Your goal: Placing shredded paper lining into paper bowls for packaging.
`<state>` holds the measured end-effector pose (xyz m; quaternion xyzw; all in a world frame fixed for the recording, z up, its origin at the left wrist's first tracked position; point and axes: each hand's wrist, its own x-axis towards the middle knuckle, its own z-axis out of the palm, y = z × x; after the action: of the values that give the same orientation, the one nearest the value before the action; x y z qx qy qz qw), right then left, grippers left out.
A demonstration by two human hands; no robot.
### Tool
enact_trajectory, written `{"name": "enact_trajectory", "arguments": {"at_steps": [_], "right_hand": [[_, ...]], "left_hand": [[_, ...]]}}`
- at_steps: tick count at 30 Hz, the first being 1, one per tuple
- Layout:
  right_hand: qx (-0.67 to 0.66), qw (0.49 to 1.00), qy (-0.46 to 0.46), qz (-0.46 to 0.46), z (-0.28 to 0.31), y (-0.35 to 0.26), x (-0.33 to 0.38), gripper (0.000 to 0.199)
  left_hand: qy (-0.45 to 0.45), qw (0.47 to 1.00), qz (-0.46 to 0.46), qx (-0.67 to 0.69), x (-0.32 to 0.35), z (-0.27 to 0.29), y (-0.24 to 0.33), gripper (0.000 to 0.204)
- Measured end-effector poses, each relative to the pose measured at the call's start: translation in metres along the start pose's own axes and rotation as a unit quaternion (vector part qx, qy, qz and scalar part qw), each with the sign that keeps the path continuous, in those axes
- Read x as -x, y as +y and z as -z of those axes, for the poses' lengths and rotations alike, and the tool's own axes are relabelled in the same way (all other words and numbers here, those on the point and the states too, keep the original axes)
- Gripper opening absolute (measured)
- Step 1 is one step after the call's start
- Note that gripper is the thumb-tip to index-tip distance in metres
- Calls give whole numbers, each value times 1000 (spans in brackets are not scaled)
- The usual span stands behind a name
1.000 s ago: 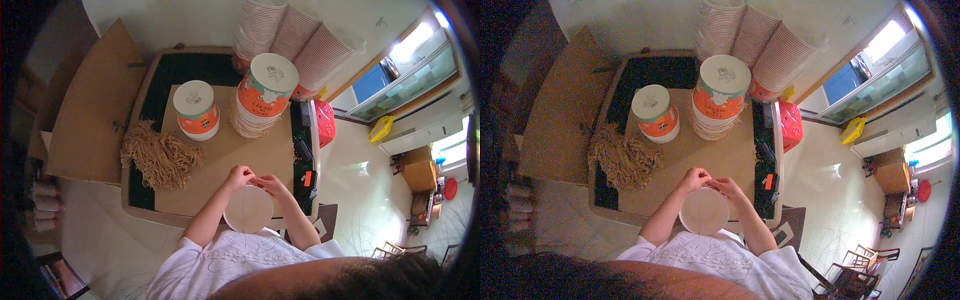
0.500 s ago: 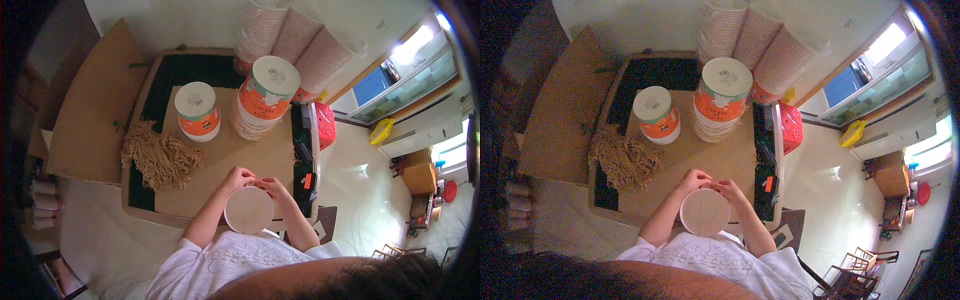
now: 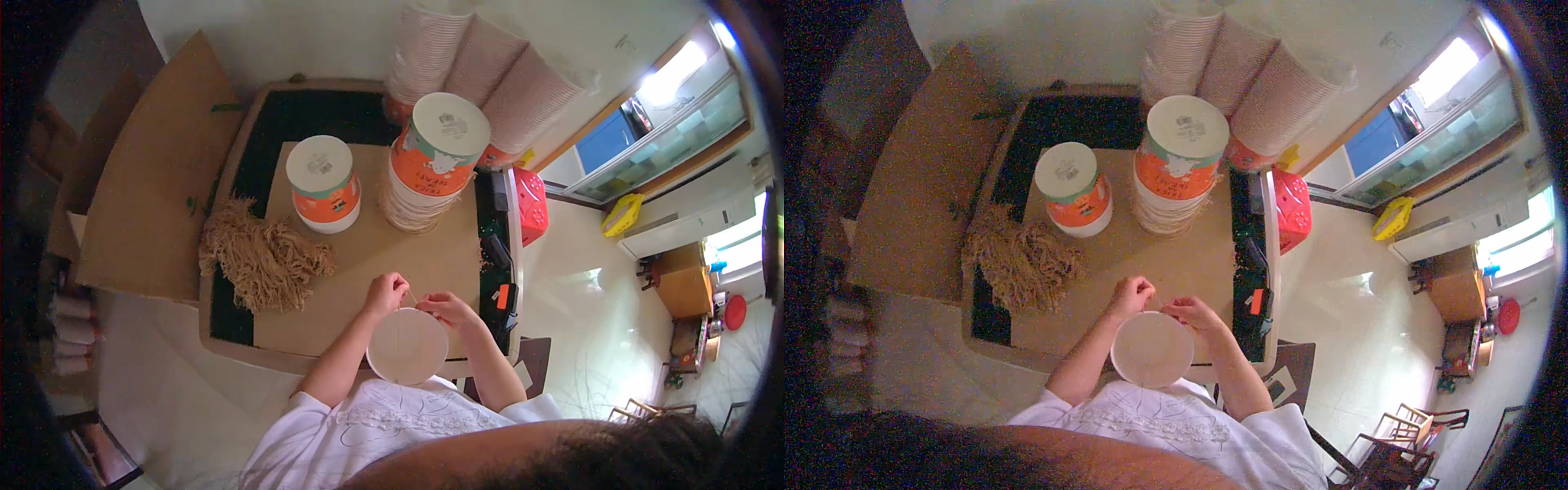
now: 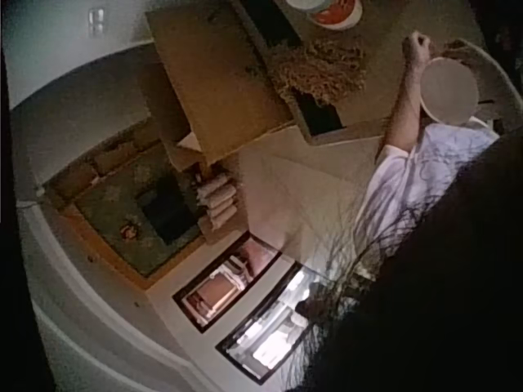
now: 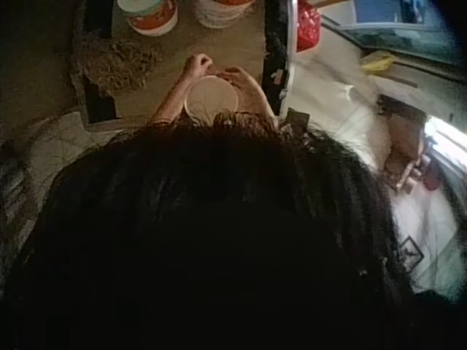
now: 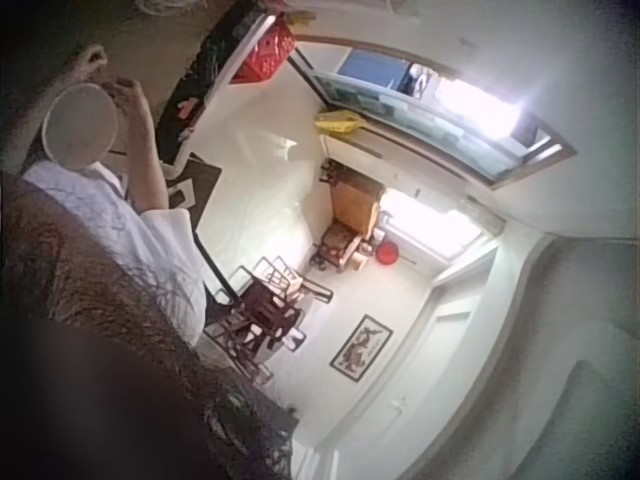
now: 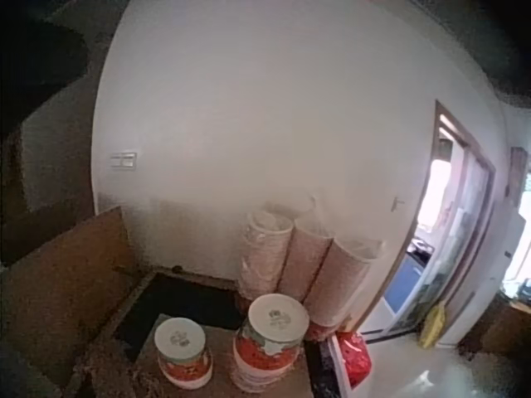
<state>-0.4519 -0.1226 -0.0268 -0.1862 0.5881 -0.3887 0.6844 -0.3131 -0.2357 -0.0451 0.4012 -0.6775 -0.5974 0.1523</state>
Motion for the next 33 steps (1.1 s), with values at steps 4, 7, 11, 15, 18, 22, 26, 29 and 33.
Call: {"name": "enact_trajectory", "arguments": {"at_steps": [4,7,11,15,18,22,26,29,33], "right_hand": [[7,1000,-2,-17,-1,-3,2,13],[12,999,17,-28,8,6,0,14],[26,999,0,-25,8,7,-3,16],[6,998,51,-49,1,3,-3,17],[-15,999,35,-36,0,1,0,18],[5,999,33,-36,0,-3,-1,19],[85,995,27,-46,1,-6,-8,22],[154,987,6,-41,3,-4,-14,18],[162,986,-35,-27,13,5,-21,17]], "left_hand": [[-63,998,20,13,-3,4,-19,6],[-135,990,-15,42,2,7,-3,12],[-249,968,-31,-6,-2,11,0,16],[-226,974,-6,-7,-4,10,-3,14],[-219,975,-3,-28,-5,10,-2,12],[-224,969,37,-94,-7,11,5,13],[-215,963,64,-152,-9,8,5,16],[-218,962,45,-157,-9,9,5,17],[-205,966,18,-157,-7,7,5,17]]}}
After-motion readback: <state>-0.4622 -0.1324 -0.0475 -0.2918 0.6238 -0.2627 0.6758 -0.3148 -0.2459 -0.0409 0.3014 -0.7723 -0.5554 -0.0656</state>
